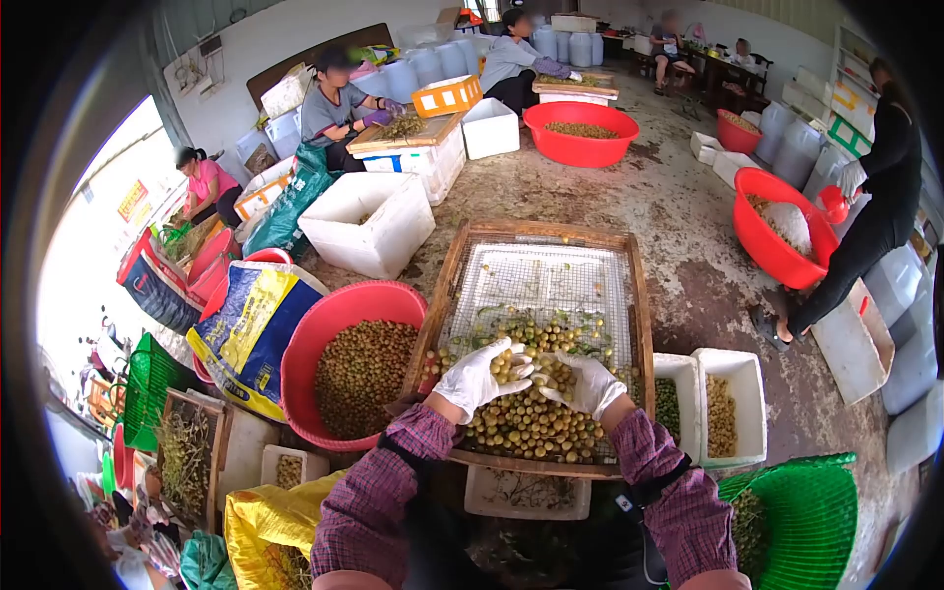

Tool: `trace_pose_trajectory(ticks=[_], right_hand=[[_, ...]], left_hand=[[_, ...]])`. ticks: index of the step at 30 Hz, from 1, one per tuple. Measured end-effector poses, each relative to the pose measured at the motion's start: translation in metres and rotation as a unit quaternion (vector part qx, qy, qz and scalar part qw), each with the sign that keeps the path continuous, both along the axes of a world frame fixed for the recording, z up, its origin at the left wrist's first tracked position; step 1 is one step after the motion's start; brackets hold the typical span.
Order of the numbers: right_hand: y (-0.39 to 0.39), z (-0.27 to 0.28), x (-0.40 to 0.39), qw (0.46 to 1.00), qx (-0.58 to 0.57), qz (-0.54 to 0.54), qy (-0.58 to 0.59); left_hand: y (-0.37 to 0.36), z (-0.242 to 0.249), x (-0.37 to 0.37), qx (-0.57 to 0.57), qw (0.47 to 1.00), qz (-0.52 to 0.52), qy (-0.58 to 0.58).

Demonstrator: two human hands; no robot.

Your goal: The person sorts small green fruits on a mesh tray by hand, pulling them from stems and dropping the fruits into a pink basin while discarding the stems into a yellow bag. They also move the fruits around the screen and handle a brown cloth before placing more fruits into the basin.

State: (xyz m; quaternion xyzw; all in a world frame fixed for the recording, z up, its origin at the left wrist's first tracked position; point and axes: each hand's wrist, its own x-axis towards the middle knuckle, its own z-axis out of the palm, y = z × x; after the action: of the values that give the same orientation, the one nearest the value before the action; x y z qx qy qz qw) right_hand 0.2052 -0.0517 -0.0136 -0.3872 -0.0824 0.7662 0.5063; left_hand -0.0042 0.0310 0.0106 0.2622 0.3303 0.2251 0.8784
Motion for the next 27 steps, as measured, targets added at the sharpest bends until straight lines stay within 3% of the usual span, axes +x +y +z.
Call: trace_pose_trajectory(ticks=[5, 9, 10, 11, 12, 13, 14, 15, 17, 19, 21, 23, 24, 27], right_hand=[[-0.002, 0.008, 0.004, 0.991, 0.043, -0.096, 0.084], [-0.003, 0.026, -0.002, 0.972, 0.172, -0.11, 0.119], [0.002, 0.016, -0.007, 0.963, 0.25, -0.099, 0.034], [-0.008, 0.051, -0.015, 0.976, 0.198, -0.091, 0.015], [-0.004, 0.038, -0.023, 0.961, 0.235, -0.075, -0.125], [0.0, 0.027, -0.031, 0.926, 0.266, -0.06, -0.262], [-0.019, 0.062, -0.042, 0.879, 0.343, -0.029, -0.33], [-0.019, 0.055, -0.042, 0.885, 0.339, 0.021, -0.319], [-0.02, 0.055, -0.039, 0.873, 0.362, 0.028, -0.327], [-0.02, 0.062, -0.029, 0.897, 0.304, 0.015, -0.32], [-0.022, 0.077, -0.021, 0.916, 0.266, -0.012, -0.3], [-0.006, 0.05, -0.007, 0.887, 0.329, -0.069, -0.316], [0.003, 0.035, 0.001, 0.894, 0.345, -0.129, -0.257], [0.006, 0.034, 0.009, 0.834, 0.318, -0.11, -0.437]], left_hand=[[-0.018, 0.025, 0.004, -0.035, 0.998, 0.039, -0.033], [-0.042, 0.033, 0.013, -0.062, 0.994, 0.071, -0.05], [-0.048, 0.035, 0.018, -0.081, 0.991, 0.09, -0.061], [-0.055, 0.035, 0.024, -0.101, 0.986, 0.108, -0.072], [-0.06, 0.031, 0.031, -0.088, 0.985, 0.111, -0.094], [-0.065, 0.024, 0.036, -0.063, 0.986, 0.125, -0.095], [-0.058, 0.0, 0.04, -0.085, 0.982, 0.134, -0.106], [-0.05, -0.02, 0.044, -0.108, 0.977, 0.143, -0.118], [-0.059, -0.009, 0.046, -0.116, 0.971, 0.162, -0.136], [-0.062, -0.004, 0.046, -0.121, 0.971, 0.162, -0.126], [-0.063, 0.003, 0.045, -0.115, 0.972, 0.14, -0.147], [-0.063, 0.014, 0.04, -0.089, 0.98, 0.101, -0.148], [-0.06, 0.014, 0.037, -0.071, 0.985, 0.083, -0.134], [-0.06, 0.026, 0.03, -0.026, 0.994, 0.052, -0.091]])
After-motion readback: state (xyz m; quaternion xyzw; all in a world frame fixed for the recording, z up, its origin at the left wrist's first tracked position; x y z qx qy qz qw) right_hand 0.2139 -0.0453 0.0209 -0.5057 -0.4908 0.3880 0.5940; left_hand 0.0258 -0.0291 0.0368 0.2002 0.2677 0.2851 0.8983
